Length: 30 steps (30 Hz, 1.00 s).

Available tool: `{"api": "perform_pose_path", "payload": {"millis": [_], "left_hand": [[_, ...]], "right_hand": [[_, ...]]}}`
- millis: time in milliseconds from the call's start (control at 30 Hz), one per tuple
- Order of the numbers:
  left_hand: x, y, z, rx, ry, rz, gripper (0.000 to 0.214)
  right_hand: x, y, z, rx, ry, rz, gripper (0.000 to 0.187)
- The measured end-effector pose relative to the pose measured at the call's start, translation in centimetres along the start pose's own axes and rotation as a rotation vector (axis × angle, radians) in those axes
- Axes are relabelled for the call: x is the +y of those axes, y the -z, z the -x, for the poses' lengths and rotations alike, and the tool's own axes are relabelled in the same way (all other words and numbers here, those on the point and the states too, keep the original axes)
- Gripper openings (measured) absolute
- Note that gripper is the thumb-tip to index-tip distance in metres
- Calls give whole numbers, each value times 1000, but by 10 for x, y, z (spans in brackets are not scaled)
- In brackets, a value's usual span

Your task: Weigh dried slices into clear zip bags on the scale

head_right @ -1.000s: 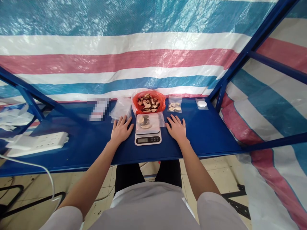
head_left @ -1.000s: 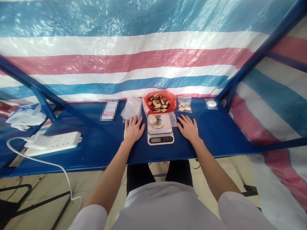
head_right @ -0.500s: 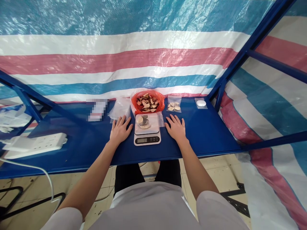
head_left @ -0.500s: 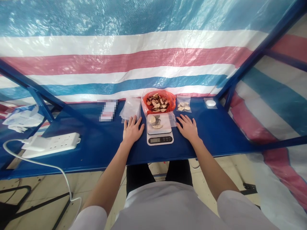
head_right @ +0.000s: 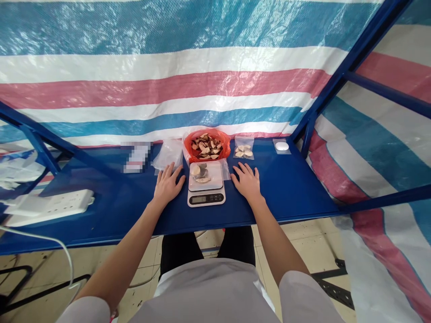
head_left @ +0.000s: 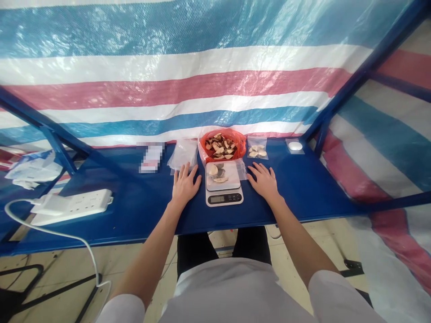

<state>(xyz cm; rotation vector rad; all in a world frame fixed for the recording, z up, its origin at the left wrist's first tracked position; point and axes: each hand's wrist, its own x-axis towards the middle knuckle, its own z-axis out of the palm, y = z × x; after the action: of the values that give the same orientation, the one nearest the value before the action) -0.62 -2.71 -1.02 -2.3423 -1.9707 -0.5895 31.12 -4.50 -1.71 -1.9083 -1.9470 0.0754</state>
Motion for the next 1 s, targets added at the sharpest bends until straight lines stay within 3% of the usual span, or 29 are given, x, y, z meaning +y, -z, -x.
{"api": "perform_pose_path", "payload": {"millis": [200,367,633,767,1000], "left_hand": [[-2,10,-6,111,-20,132,42],[9,29,-13,228,-171,283,34],[41,36,-26,46,-581,442,29],[47,31,-31,-20,-604,435,32],[47,29,-33,-16,-556,443,34]], "right_hand": [[-6,17,-6,114,-60,-328,39],[-17,26,-10,84,-167,-739,36],[-28,19,-13,52,-277,-1014,42],[-31,21,-16,10,-271,-1018,40],[-28,23,-25,-45,-224,-1015,35]]}}
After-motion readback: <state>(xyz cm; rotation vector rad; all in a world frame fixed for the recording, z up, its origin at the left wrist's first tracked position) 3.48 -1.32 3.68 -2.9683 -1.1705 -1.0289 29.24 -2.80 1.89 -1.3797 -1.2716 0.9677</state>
